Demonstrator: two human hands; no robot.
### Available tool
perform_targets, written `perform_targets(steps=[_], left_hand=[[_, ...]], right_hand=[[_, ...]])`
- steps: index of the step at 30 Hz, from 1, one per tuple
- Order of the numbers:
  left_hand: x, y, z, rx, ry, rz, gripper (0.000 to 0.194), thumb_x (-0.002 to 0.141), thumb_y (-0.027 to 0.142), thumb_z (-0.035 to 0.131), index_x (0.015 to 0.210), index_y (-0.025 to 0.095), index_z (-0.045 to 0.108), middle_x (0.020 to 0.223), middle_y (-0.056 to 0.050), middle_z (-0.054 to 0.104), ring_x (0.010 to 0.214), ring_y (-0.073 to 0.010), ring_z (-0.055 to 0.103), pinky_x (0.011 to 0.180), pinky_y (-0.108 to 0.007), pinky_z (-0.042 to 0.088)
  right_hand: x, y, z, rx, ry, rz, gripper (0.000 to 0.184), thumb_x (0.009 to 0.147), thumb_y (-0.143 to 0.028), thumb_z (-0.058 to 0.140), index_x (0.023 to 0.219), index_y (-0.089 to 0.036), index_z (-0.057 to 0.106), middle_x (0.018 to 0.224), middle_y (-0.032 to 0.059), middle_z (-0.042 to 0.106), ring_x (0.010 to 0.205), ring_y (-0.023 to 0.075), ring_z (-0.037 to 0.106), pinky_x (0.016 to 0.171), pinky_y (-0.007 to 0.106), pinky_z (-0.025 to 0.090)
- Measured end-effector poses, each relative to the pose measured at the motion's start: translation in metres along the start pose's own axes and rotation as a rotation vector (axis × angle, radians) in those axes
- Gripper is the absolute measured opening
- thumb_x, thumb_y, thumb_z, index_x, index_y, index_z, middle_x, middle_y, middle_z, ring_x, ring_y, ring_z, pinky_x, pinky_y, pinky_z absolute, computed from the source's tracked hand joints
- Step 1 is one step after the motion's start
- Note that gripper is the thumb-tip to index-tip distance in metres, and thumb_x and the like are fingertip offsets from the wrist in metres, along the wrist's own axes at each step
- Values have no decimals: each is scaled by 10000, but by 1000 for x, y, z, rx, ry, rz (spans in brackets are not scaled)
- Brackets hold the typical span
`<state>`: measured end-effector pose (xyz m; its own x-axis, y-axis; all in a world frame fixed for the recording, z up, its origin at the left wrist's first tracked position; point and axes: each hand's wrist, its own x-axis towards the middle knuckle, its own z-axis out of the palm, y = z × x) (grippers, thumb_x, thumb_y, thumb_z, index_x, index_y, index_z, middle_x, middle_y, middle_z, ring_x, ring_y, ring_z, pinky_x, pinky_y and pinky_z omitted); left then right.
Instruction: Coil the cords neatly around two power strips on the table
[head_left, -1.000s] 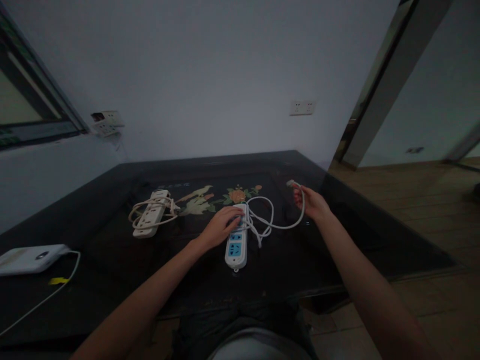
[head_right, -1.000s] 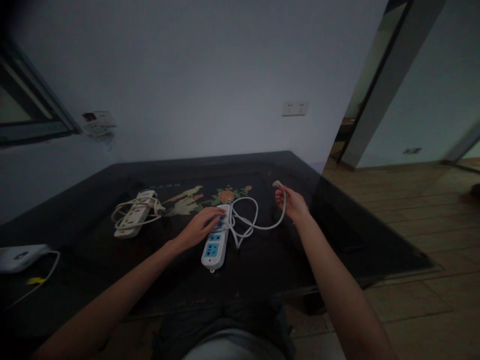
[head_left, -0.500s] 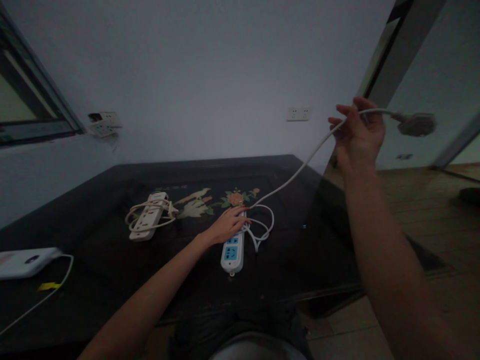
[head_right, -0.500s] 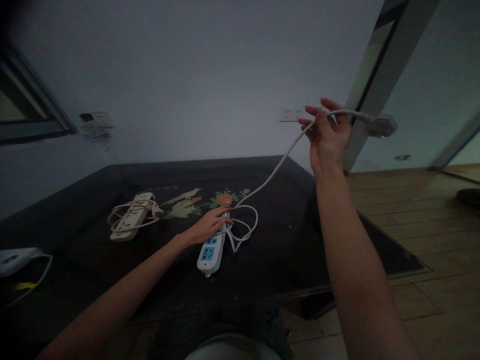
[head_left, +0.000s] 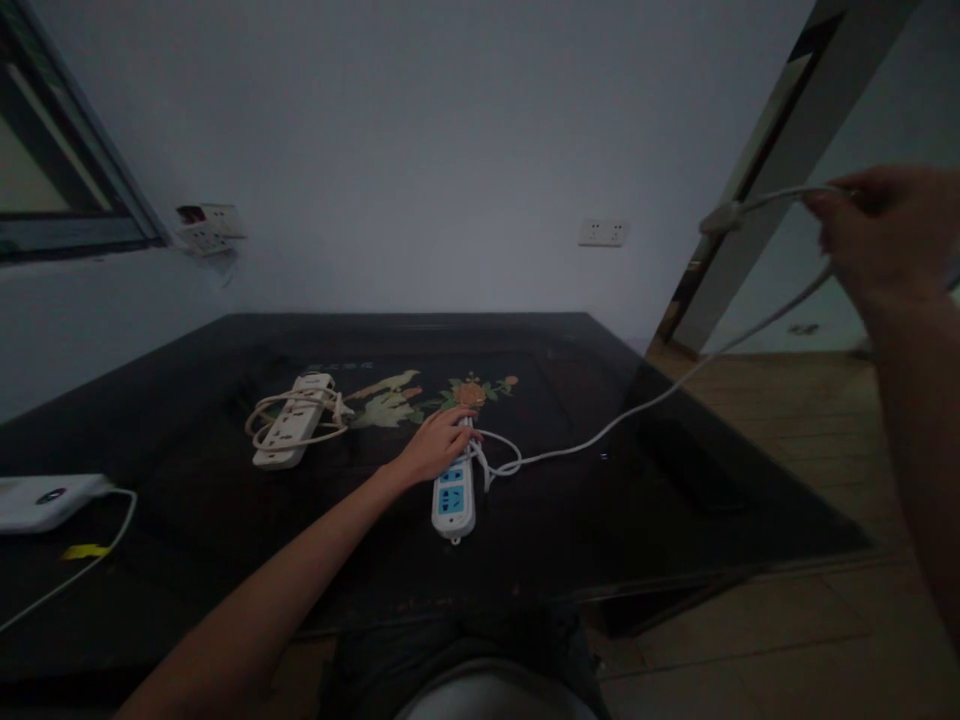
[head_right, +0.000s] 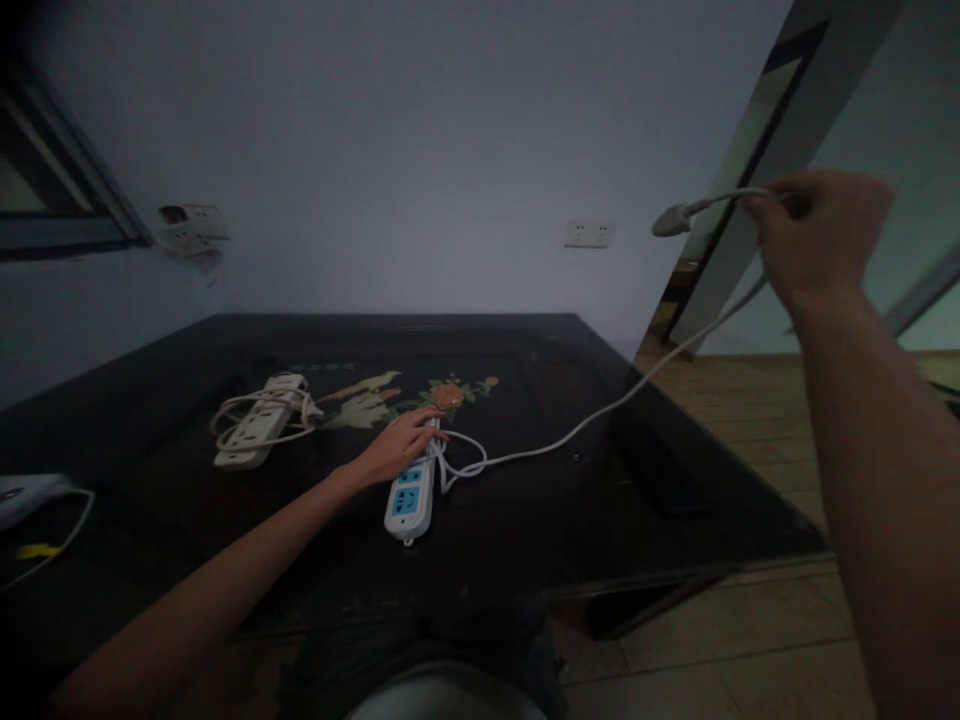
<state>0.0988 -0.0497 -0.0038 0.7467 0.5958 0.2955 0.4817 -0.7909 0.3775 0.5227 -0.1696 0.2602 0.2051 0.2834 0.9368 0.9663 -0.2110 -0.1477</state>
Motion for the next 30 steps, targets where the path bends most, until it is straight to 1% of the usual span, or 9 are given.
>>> perform_targets(steps=[6, 8, 10, 13, 16, 20, 24, 26, 30], left_hand=[[0, 2, -7, -71, -58, -28, 377, 929, 279, 310, 1111, 234, 637, 1376, -71, 489, 1343, -249, 339, 1104, -581, 149], [2, 10, -14, -115, -54, -25, 354, 866, 207, 376, 1125, 233, 616, 1320, -63, 547, 1292, -248, 414, 1108, -588, 128], [7, 22, -21, -183, -46, 4, 371, 807, 158, 406, 1104, 231, 615, 1201, -47, 631, 1164, -221, 537, 1099, -523, 235], [19, 43, -29, -246, -99, 75, 326, 799, 163, 410, 1017, 207, 648, 1017, -42, 698, 956, -182, 633, 903, -345, 467], [30, 56, -29, -85, -264, 139, 272, 756, 180, 486, 937, 206, 687, 902, -41, 722, 816, -186, 659, 734, -285, 501], [38, 58, -23, 210, -424, 131, 196, 652, 173, 586, 783, 224, 723, 730, -49, 719, 653, -213, 648, 581, -287, 478], [40, 52, -20, 257, -427, 145, 125, 590, 162, 634, 672, 220, 707, 674, -52, 694, 654, -227, 636, 586, -297, 468], [37, 50, -20, 257, -419, 156, 101, 627, 187, 632, 691, 221, 701, 707, -49, 689, 690, -220, 634, 626, -296, 472], [24, 47, -21, 214, -267, 205, 103, 773, 242, 585, 786, 206, 681, 912, -63, 651, 832, -208, 612, 717, -294, 467]], right_hand=[[-14, -39, -30, 149, -126, 217, 640, 761, -638, 505, 1038, -95, 701, 828, 201, 706, 628, 174, 649, 435, 263, 268], [-20, -51, -30, 166, -226, 201, 544, 794, -573, 534, 1035, -113, 699, 779, 156, 703, 560, 119, 598, 453, 258, 282], [-26, -64, -25, 181, -380, 108, 362, 828, -437, 584, 965, -127, 712, 649, 75, 667, 490, 72, 528, 475, 249, 305], [-34, -87, -13, 237, -651, -101, 85, 794, -206, 654, 777, -145, 710, 495, -25, 565, 459, 59, 481, 515, 239, 323], [-51, -111, 3, 298, -825, -230, 66, 753, -174, 687, 687, -172, 691, 518, -37, 570, 500, 80, 491, 550, 243, 311], [-89, -141, 25, 386, -892, -323, 56, 781, -250, 664, 751, -221, 701, 621, -8, 615, 544, 123, 502, 557, 261, 300], [-135, -161, 48, 304, -985, -408, 121, 811, -294, 598, 786, -242, 704, 664, 22, 636, 549, 140, 514, 520, 259, 292], [-153, -164, 59, 301, -1032, -418, 142, 815, -293, 576, 778, -244, 704, 676, 32, 643, 565, 144, 529, 516, 254, 300], [-173, -157, 82, 461, -1171, -201, 127, 778, -283, 593, 742, -235, 704, 702, 40, 644, 606, 158, 536, 548, 257, 318]])
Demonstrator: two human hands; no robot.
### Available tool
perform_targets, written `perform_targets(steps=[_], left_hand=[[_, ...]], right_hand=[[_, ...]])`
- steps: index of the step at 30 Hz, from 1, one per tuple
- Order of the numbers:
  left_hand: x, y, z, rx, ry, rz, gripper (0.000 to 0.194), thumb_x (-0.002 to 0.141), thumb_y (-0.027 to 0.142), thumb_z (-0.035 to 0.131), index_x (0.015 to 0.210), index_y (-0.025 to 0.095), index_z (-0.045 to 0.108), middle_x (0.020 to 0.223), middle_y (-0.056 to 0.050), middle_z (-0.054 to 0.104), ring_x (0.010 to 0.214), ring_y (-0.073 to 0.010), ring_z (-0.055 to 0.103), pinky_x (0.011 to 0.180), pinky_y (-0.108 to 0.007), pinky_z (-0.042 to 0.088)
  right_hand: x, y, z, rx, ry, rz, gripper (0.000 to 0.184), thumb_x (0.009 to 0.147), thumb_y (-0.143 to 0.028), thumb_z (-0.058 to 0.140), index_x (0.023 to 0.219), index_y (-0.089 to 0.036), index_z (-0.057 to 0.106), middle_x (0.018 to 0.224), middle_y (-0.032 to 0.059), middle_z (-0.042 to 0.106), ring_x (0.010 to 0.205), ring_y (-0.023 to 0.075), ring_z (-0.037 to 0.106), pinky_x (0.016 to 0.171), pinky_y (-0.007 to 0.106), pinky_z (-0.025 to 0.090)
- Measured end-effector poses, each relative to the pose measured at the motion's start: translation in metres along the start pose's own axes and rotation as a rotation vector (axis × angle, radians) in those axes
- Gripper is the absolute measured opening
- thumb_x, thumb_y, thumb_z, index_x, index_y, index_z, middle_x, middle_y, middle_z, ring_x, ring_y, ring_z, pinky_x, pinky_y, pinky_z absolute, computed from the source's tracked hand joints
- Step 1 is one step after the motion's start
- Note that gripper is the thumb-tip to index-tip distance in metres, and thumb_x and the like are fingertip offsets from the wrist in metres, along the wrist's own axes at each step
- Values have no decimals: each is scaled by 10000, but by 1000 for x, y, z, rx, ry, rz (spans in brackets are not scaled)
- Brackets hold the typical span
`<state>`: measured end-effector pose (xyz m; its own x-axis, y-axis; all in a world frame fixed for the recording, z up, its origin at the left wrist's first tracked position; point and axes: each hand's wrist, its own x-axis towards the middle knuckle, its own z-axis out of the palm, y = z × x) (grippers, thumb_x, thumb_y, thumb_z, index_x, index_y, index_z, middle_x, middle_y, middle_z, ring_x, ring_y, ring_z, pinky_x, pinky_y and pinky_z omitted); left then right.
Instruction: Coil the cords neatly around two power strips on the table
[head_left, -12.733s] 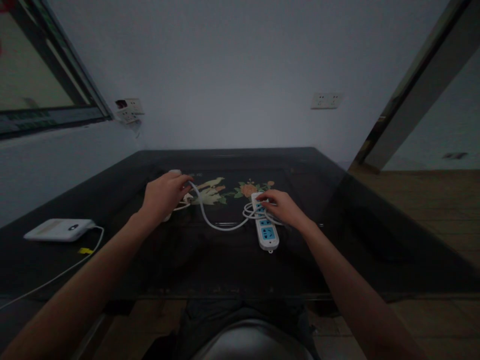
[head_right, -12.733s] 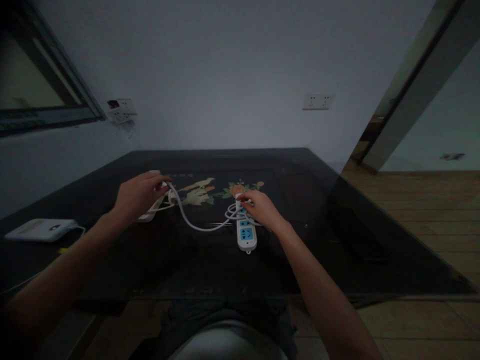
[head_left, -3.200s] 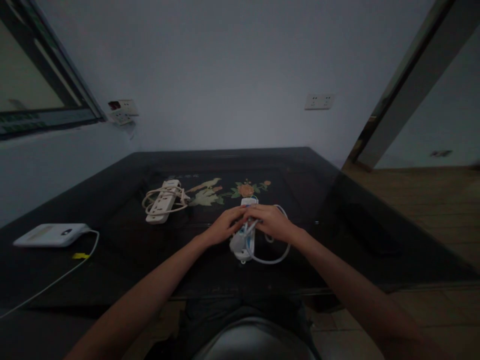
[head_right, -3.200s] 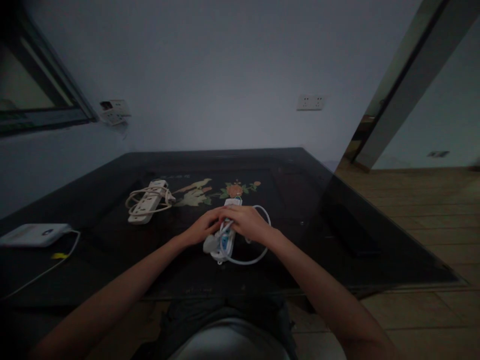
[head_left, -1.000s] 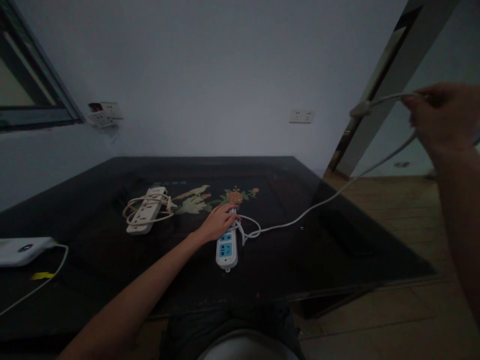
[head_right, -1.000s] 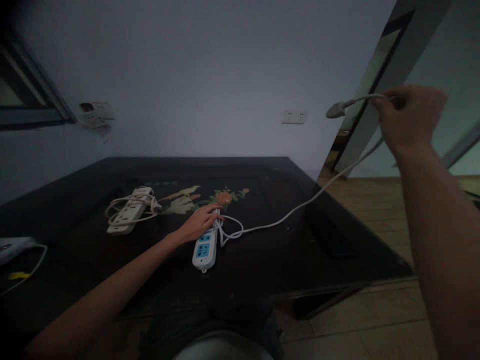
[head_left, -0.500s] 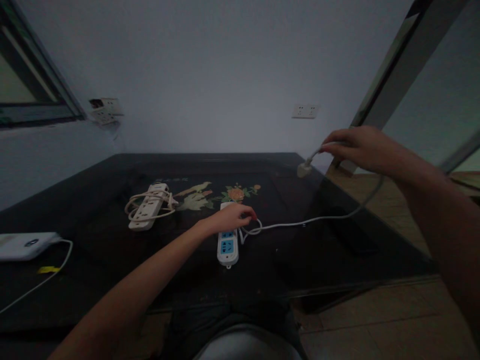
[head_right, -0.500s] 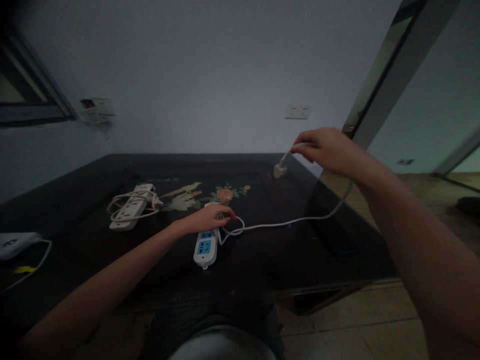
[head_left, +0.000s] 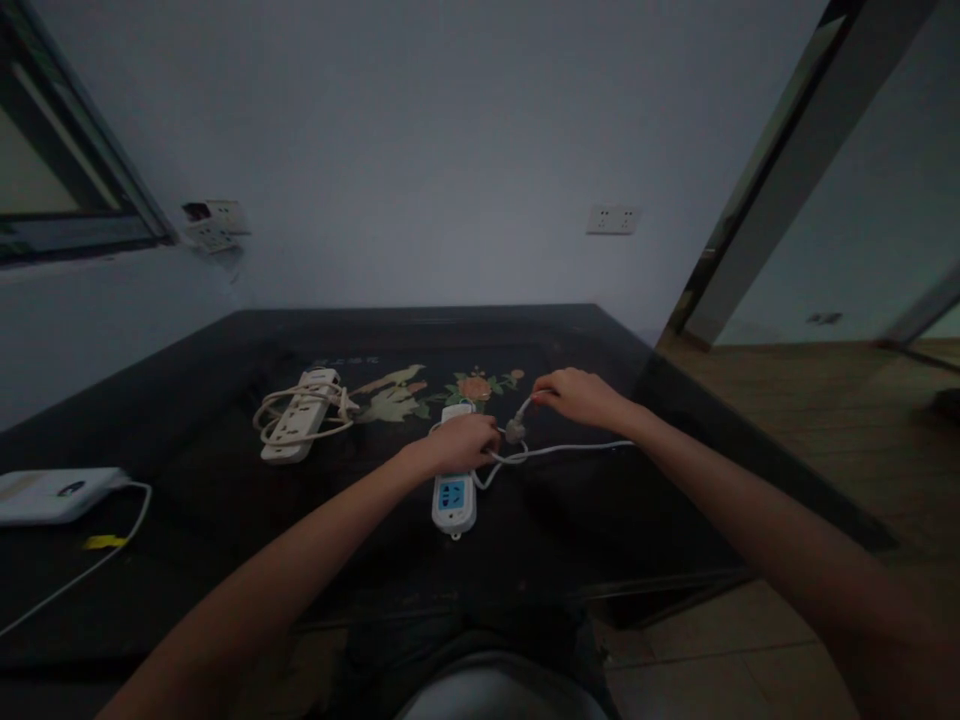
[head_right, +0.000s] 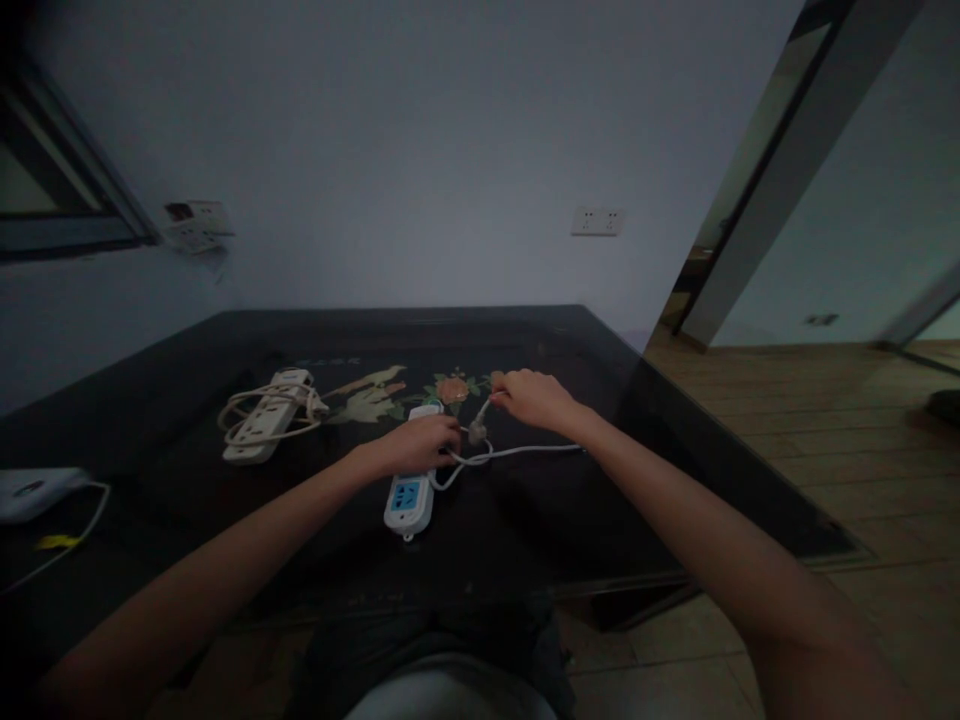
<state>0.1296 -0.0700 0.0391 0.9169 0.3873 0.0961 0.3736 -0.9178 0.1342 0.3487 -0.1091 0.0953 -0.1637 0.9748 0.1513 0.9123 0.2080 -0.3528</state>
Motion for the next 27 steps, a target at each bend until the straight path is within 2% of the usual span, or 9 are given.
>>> perform_targets(steps=[3, 6, 11, 15, 18, 21, 24, 27], left_hand=[[-11, 3, 4, 26, 211, -9, 128, 838, 283, 567, 848, 201, 666, 1028, -76, 578, 946, -218, 558, 779, -314, 445], [-16, 6, 9, 101, 317, -39, 189, 882, 338, 523, 907, 212, 661, 937, -63, 563, 912, -215, 530, 794, -342, 417], [-17, 7, 16, 167, 359, -43, 191, 915, 305, 481, 973, 212, 637, 850, -29, 585, 875, -190, 538, 868, -369, 379], [-18, 8, 16, 134, 429, -88, 178, 903, 311, 504, 972, 210, 633, 910, -44, 579, 901, -194, 533, 801, -331, 408], [-18, 9, 15, 54, 451, -103, 146, 880, 308, 545, 959, 211, 621, 964, -44, 571, 908, -183, 538, 775, -302, 425], [-17, 11, 14, 19, 437, -130, 155, 842, 300, 603, 952, 191, 583, 933, -29, 581, 884, -177, 548, 764, -295, 436], [-18, 17, 11, 136, 402, -155, 130, 839, 305, 597, 874, 180, 589, 948, -47, 583, 889, -196, 545, 774, -326, 435], [-22, 28, 9, 272, 370, -154, 170, 865, 334, 550, 876, 185, 632, 1032, -72, 587, 984, -234, 529, 844, -377, 415]], right_hand=[[7, 14, 9, 165, -70, 10, 147, 770, -262, 582, 706, -212, 704, 702, 27, 646, 625, 146, 536, 571, 246, 335], [14, 23, 19, 297, -156, -4, 182, 781, -256, 551, 712, -174, 698, 635, 4, 601, 576, 114, 491, 546, 228, 327], [19, 37, 41, 534, -354, 34, 304, 832, -369, 502, 841, -120, 677, 476, -66, 345, 433, 70, 291, 434, 208, 223], [16, 44, 57, 694, -540, 29, 378, 836, -451, 486, 949, -122, 632, 493, -99, 228, 411, 59, 190, 402, 199, 164], [12, 43, 65, 775, -628, -3, 396, 827, -480, 489, 959, -126, 607, 512, -102, 222, 417, 54, 165, 400, 193, 159], [9, 41, 69, 800, -670, -30, 390, 825, -487, 497, 925, -123, 598, 516, -98, 255, 420, 51, 173, 404, 192, 166], [9, 39, 69, 771, -673, -52, 370, 817, -462, 526, 891, -112, 618, 503, -91, 296, 421, 49, 210, 416, 194, 180], [11, 39, 66, 701, -629, -79, 337, 804, -414, 563, 867, -95, 651, 504, -70, 381, 440, 52, 281, 443, 199, 213]])
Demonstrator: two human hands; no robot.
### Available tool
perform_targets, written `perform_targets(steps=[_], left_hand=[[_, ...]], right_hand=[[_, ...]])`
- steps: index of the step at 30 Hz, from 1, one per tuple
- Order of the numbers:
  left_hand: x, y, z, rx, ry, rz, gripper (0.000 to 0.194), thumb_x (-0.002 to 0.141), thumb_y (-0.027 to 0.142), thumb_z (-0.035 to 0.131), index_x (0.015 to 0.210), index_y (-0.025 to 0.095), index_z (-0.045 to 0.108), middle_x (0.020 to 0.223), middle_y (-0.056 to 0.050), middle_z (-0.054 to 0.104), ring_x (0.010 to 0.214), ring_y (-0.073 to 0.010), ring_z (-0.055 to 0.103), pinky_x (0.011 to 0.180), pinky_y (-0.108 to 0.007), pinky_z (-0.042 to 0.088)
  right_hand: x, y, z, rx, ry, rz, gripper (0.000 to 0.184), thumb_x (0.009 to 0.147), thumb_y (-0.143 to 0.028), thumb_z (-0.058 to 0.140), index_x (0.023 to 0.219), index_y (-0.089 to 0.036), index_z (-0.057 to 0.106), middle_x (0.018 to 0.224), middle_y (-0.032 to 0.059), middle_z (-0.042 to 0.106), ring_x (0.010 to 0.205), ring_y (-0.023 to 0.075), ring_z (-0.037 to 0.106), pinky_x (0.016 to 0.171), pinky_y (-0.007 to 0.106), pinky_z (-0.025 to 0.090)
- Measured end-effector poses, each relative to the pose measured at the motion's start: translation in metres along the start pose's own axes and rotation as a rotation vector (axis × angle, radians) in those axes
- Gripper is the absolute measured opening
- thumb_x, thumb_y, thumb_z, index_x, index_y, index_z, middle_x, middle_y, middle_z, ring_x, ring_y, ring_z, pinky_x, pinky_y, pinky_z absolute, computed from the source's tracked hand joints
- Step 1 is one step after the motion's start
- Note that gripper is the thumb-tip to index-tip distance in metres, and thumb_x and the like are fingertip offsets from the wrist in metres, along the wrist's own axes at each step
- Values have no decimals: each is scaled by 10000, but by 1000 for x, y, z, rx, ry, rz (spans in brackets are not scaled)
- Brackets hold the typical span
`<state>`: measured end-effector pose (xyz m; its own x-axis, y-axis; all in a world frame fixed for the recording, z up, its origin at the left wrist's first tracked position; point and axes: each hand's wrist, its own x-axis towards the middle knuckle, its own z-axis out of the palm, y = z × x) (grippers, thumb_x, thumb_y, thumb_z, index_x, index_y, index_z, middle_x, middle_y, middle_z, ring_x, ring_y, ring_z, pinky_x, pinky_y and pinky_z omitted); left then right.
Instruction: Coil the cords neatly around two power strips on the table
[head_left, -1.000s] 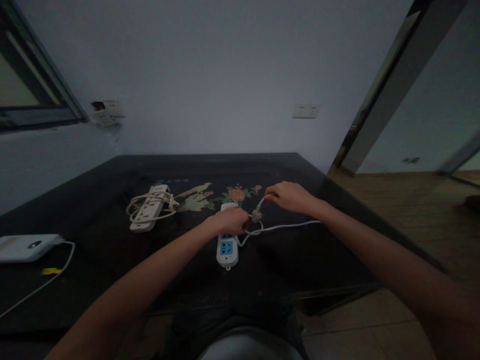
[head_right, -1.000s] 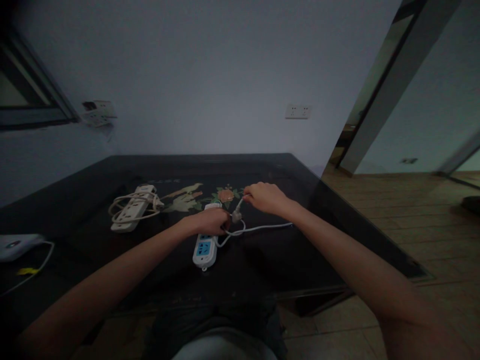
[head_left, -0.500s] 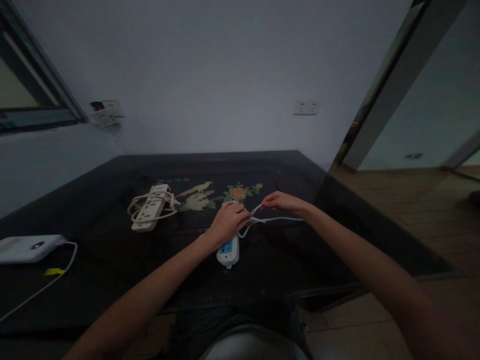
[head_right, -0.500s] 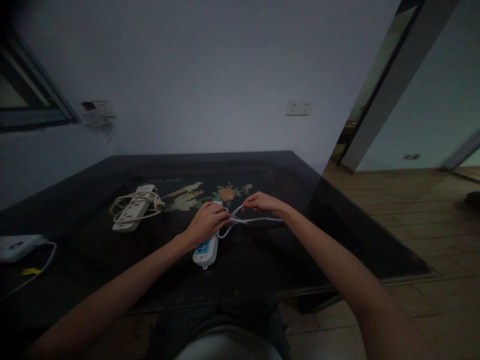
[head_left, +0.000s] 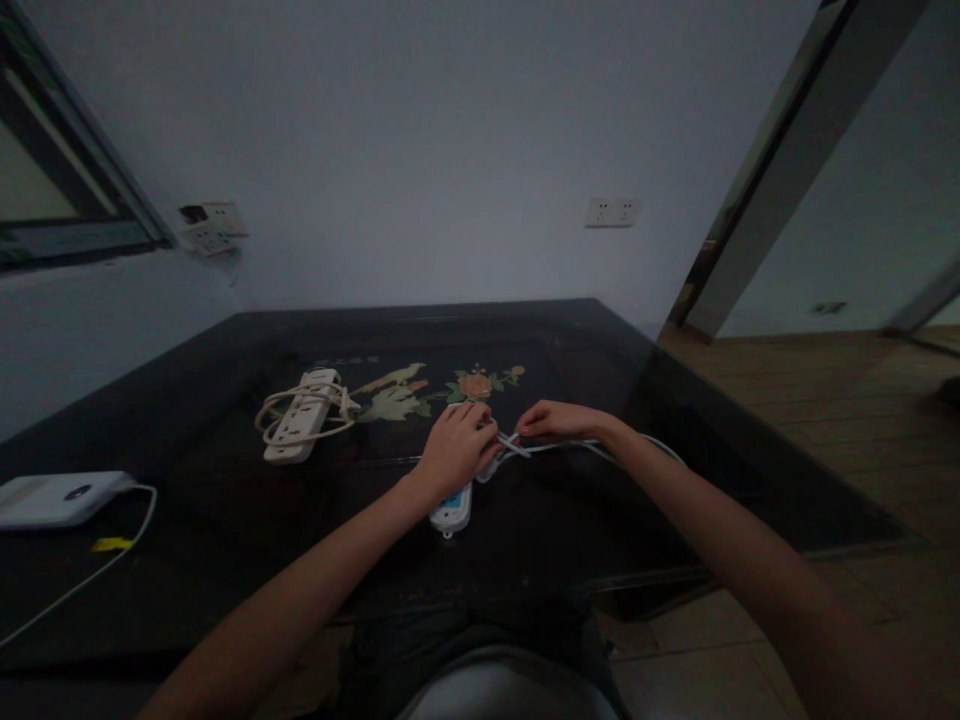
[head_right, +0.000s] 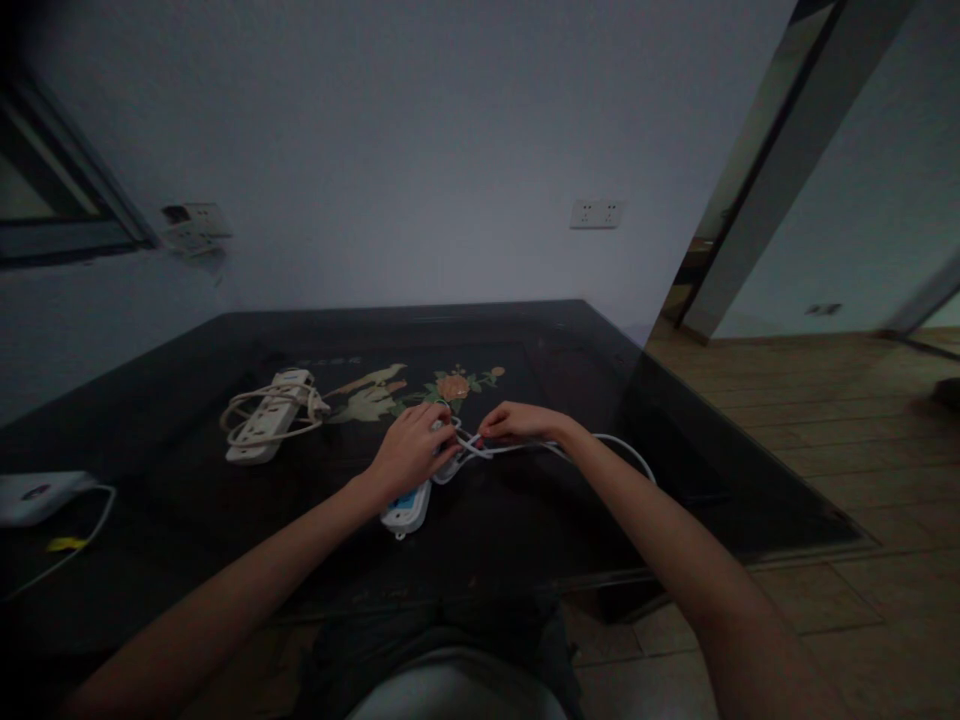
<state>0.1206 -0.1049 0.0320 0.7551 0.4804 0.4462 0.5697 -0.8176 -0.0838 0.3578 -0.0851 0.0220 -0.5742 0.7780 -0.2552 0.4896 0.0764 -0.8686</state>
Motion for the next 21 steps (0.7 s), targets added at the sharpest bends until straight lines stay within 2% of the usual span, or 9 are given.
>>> perform_targets(steps=[3, 6, 8, 11, 12, 14, 16, 21], left_hand=[[-6, 10, -4, 46, -18, -20, 267, 835, 416, 583, 940, 184, 661, 1144, -90, 581, 1115, -277, 482, 934, -418, 380], [-12, 16, 0, 63, -63, -71, 378, 761, 461, 659, 976, 150, 665, 1243, -122, 550, 1193, -309, 437, 982, -437, 366], [-14, 17, 4, 53, -81, -96, 352, 763, 424, 663, 983, 150, 662, 1249, -120, 551, 1197, -308, 441, 984, -436, 376], [-15, 16, 9, 6, -63, -96, 281, 798, 346, 622, 1017, 171, 645, 1246, -103, 549, 1195, -288, 450, 985, -424, 392], [-15, 15, 10, -13, -54, -93, 271, 801, 328, 613, 1022, 174, 639, 1249, -103, 544, 1195, -283, 452, 986, -421, 395], [-15, 14, 11, -47, -38, -90, 262, 798, 300, 604, 1024, 171, 631, 1250, -110, 537, 1190, -279, 458, 990, -418, 402], [-16, 13, 11, -72, -18, -90, 264, 794, 275, 595, 1032, 164, 620, 1241, -119, 537, 1178, -278, 469, 992, -424, 408], [-18, 9, 8, -105, 56, -42, 150, 788, 242, 579, 905, 158, 619, 1283, -135, 497, 1220, -287, 434, 1030, -445, 387]], right_hand=[[0, -4, 2, -89, 61, -30, 318, 818, -375, 555, 888, -88, 673, 542, -42, 468, 475, 67, 355, 475, 206, 258], [-3, -11, 12, -153, 132, -78, 270, 843, -323, 534, 935, -114, 677, 657, -6, 555, 582, 97, 454, 556, 217, 337], [-8, -18, 24, -235, 274, -153, 222, 855, -294, 533, 940, -137, 664, 802, 27, 595, 736, 126, 524, 675, 238, 393], [-19, -27, 45, -477, 550, -266, 196, 825, -339, 612, 900, -159, 634, 980, 65, 584, 940, 172, 537, 824, 286, 409], [-22, -29, 52, -575, 593, -271, 212, 802, -363, 645, 876, -165, 630, 1004, 71, 578, 960, 185, 534, 834, 300, 413], [-27, -31, 62, -737, 597, -240, 201, 783, -367, 673, 836, -178, 631, 1024, 71, 580, 958, 199, 535, 826, 316, 422], [-29, -29, 68, -817, 601, -214, 143, 821, -327, 636, 819, -183, 633, 1023, 65, 590, 943, 193, 544, 818, 312, 426], [-26, -25, 67, -728, 759, -147, 174, 895, -313, 529, 824, -176, 610, 974, 64, 605, 914, 170, 570, 804, 282, 429]])
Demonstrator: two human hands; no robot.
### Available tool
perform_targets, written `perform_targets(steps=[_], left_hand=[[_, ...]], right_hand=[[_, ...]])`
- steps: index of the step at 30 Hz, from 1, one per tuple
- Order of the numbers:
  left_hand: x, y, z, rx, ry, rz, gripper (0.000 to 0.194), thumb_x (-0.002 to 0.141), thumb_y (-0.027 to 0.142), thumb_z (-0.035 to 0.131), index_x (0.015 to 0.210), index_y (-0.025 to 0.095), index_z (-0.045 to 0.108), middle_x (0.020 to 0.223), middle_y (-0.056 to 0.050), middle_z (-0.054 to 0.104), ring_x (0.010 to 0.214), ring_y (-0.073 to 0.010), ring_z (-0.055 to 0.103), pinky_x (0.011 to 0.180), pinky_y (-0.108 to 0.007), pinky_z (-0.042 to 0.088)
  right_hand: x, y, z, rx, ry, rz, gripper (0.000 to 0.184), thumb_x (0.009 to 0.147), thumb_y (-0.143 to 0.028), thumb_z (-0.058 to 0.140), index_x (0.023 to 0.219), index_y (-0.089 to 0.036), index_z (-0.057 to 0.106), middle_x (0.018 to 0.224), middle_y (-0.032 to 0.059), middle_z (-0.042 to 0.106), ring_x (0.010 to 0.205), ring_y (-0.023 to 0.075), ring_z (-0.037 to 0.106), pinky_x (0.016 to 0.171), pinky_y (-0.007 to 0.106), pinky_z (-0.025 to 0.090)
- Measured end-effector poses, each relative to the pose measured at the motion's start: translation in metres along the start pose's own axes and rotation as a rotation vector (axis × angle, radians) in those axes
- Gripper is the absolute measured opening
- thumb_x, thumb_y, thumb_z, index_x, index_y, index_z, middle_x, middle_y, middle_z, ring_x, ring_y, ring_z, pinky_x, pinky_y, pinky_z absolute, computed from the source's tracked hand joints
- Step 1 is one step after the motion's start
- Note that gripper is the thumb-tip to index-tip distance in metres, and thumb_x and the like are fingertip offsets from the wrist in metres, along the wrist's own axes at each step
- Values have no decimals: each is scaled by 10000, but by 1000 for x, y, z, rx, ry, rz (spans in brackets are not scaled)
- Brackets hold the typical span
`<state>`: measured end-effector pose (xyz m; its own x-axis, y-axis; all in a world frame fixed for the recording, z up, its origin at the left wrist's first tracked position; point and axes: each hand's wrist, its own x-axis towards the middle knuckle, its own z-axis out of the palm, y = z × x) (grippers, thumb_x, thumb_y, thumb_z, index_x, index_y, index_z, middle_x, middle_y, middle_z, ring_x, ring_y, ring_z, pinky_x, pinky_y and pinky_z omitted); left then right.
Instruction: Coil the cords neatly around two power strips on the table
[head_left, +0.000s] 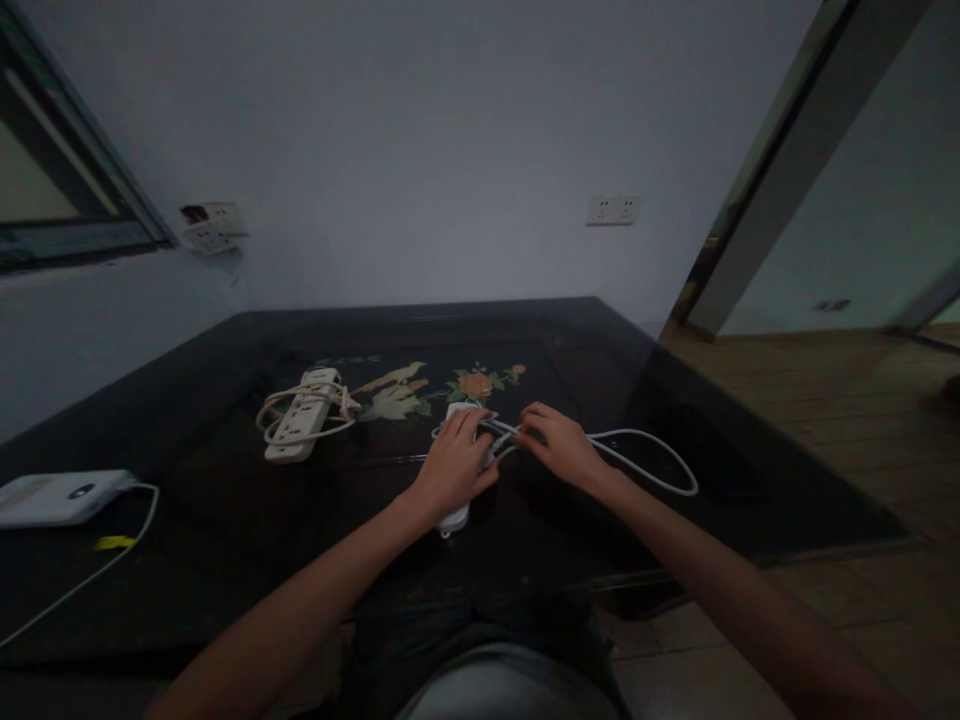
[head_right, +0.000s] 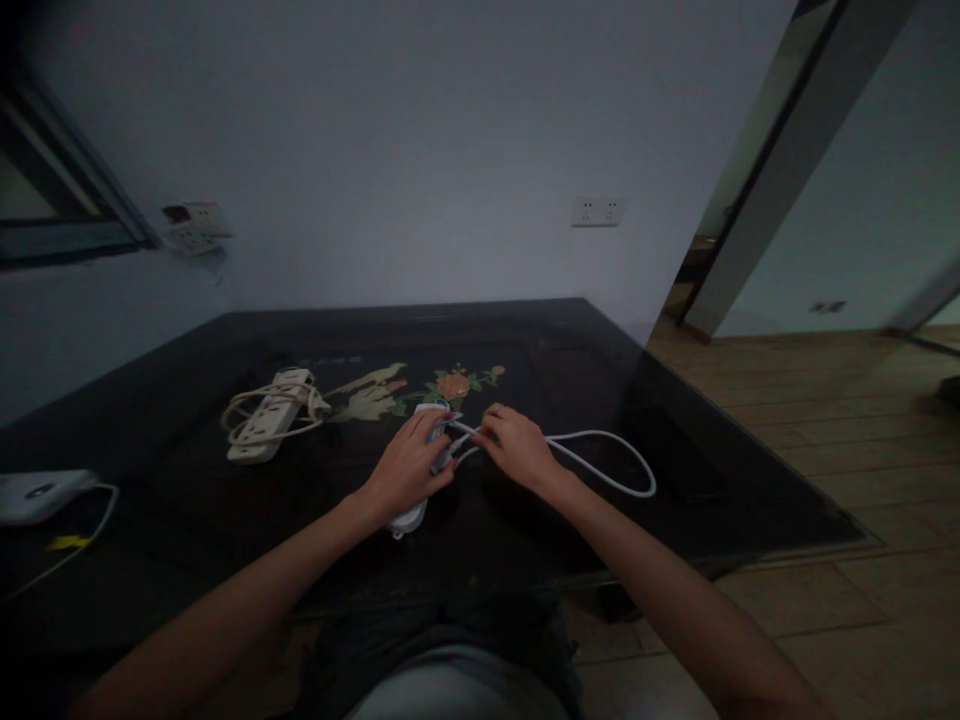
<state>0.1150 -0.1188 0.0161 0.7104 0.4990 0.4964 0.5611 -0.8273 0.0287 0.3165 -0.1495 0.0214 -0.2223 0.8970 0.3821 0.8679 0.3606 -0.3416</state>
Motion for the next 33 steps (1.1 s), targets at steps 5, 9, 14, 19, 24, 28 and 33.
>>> perform_targets(steps=[5, 9, 14, 19, 24, 28, 33], left_hand=[[-3, -3, -7, -22, 49, 57, 134, 799, 262, 566, 840, 145, 616, 1245, -146, 519, 1216, -293, 436, 1091, -490, 306], [-8, -5, -14, -55, 79, 48, 159, 800, 245, 558, 915, 150, 615, 1163, -136, 562, 1144, -276, 486, 985, -444, 419], [-17, -14, -25, -89, 66, -5, 192, 829, 246, 531, 982, 154, 600, 1064, -106, 604, 1014, -239, 548, 903, -388, 464], [-23, -20, -38, -162, -6, -117, 206, 841, 252, 517, 1017, 172, 587, 1011, -78, 610, 943, -210, 580, 843, -337, 486], [-31, -16, -45, -171, -83, -182, 223, 871, 285, 476, 1047, 193, 579, 1060, -71, 612, 934, -208, 607, 806, -326, 494], [-35, -13, -45, -222, -73, -248, 226, 898, 289, 440, 1072, 206, 559, 1067, -63, 623, 913, -193, 625, 770, -305, 495], [-30, -19, -57, -296, 49, -316, 207, 902, 320, 434, 1011, 193, 556, 963, -50, 650, 865, -186, 622, 752, -296, 485]], right_hand=[[3, 6, -2, -13, 37, 146, 215, 914, -316, 486, 782, -180, 586, 899, 60, 622, 875, 172, 579, 773, 273, 405], [4, 9, -6, -54, 24, 222, 244, 919, -343, 470, 769, -179, 570, 869, 51, 627, 828, 174, 577, 705, 263, 370], [5, 12, -14, -129, -34, 318, 285, 927, -387, 436, 764, -191, 561, 837, 47, 631, 754, 165, 558, 577, 258, 274], [4, 12, -19, -185, -43, 369, 303, 936, -401, 409, 778, -192, 561, 824, 53, 642, 723, 168, 558, 560, 265, 253], [2, 8, -21, -325, -29, 382, 332, 945, -405, 389, 799, -183, 587, 862, 78, 656, 768, 200, 592, 584, 278, 287], [0, 5, -21, -405, -19, 369, 346, 952, -387, 382, 793, -173, 603, 868, 87, 660, 791, 220, 613, 601, 290, 319], [-3, 6, -20, -424, -22, 373, 347, 951, -382, 380, 813, -176, 623, 892, 100, 663, 827, 219, 617, 623, 292, 359]])
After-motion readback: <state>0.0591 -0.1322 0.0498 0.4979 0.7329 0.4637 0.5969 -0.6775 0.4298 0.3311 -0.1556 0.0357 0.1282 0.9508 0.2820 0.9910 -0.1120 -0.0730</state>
